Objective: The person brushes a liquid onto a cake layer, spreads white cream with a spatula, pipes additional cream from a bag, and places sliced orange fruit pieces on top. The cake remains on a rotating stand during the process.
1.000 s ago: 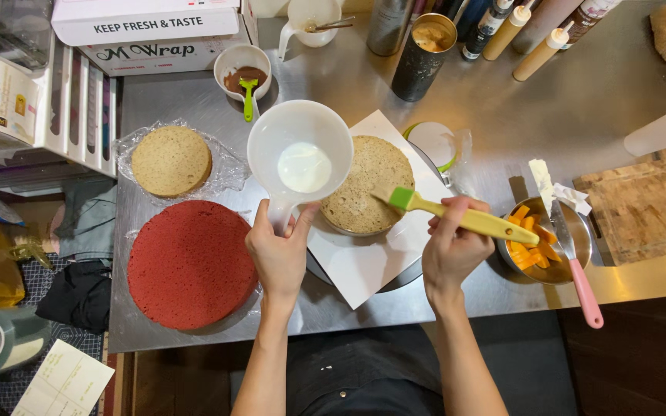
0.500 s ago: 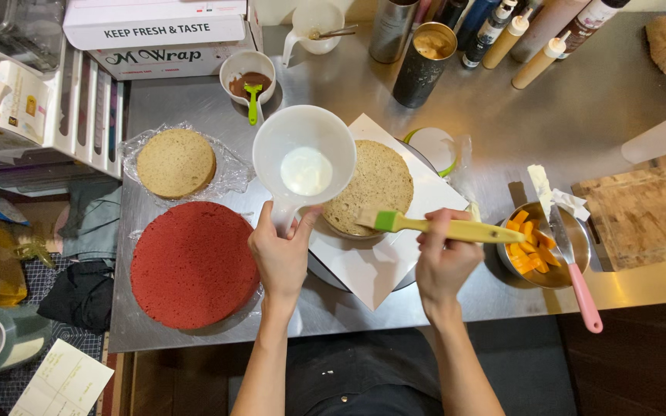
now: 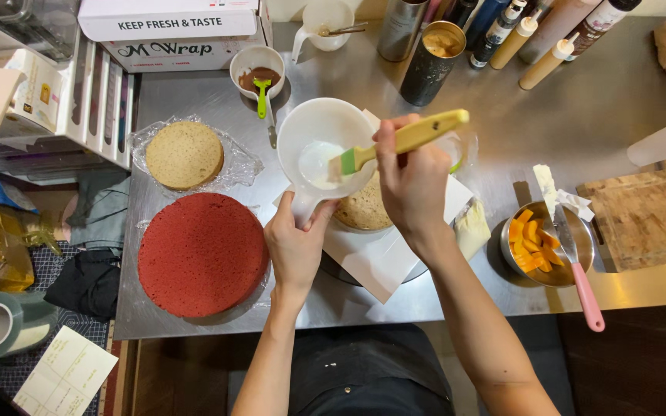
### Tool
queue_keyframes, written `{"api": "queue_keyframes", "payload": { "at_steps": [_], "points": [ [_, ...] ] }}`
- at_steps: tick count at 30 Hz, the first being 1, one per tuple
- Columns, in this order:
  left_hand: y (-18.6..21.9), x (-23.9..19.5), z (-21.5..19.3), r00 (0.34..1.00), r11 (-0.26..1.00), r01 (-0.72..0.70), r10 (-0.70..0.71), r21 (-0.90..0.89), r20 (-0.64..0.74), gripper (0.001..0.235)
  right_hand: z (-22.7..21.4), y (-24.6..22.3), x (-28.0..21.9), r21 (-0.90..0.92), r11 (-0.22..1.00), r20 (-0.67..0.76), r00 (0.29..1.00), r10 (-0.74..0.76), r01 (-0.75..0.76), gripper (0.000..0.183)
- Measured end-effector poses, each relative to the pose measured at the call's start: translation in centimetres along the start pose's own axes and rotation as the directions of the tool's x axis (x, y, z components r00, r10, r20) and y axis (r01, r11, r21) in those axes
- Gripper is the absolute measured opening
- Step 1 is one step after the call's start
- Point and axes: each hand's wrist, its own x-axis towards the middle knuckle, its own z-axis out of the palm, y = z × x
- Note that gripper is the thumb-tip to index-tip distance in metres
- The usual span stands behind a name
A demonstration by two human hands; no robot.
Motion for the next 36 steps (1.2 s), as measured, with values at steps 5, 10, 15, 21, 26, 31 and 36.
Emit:
{"api": "queue_keyframes", "payload": {
  "at_steps": [5,10,15,21,26,31,36],
  "points": [
    [-0.6,0.2,-1.1,0.998,0.999,0.038,-0.038,-0.001,-0.046,0.039,-3.0,-0.3,-0.4,0.355,0.926,-0.105,0.978,0.178,-0.130,0.024],
    [-2.1,0.2,-2.9,0.982,0.992,0.114,-0.120,-0.055,-0.147,0.034,-4.5,1.4,-4.6,0.453,0.847,-0.212,0.889,0.405,-0.278,0.026],
    [-3.4,-0.4,-4.4,0.969,0.986,0.146,-0.159,-0.082,-0.191,0.032,-1.8,4.1,-10.8,0.171,0.903,-0.143,0.897,0.418,-0.393,0.030],
    [-4.0,-0.6,-4.3,0.963,0.985,0.170,-0.170,-0.019,-0.208,0.032,-2.0,4.5,-8.5,0.409,0.825,-0.156,0.861,0.484,-0.389,0.027],
    [-4.5,-0.5,-4.4,0.959,0.978,0.200,-0.206,-0.053,-0.194,0.032,0.7,6.6,-3.7,0.195,0.906,-0.002,0.924,0.383,-0.376,0.025],
    [-5.6,1.7,-4.6,0.976,0.988,0.143,-0.151,-0.060,-0.159,0.027,1.0,7.7,-2.1,0.211,0.912,-0.027,0.930,0.366,-0.353,0.025],
    [-8.2,6.8,-4.2,0.994,0.992,0.099,-0.102,-0.081,-0.038,0.028,-0.4,7.7,-1.4,0.117,0.949,-0.069,0.950,0.303,-0.294,0.025]
  ]
}}
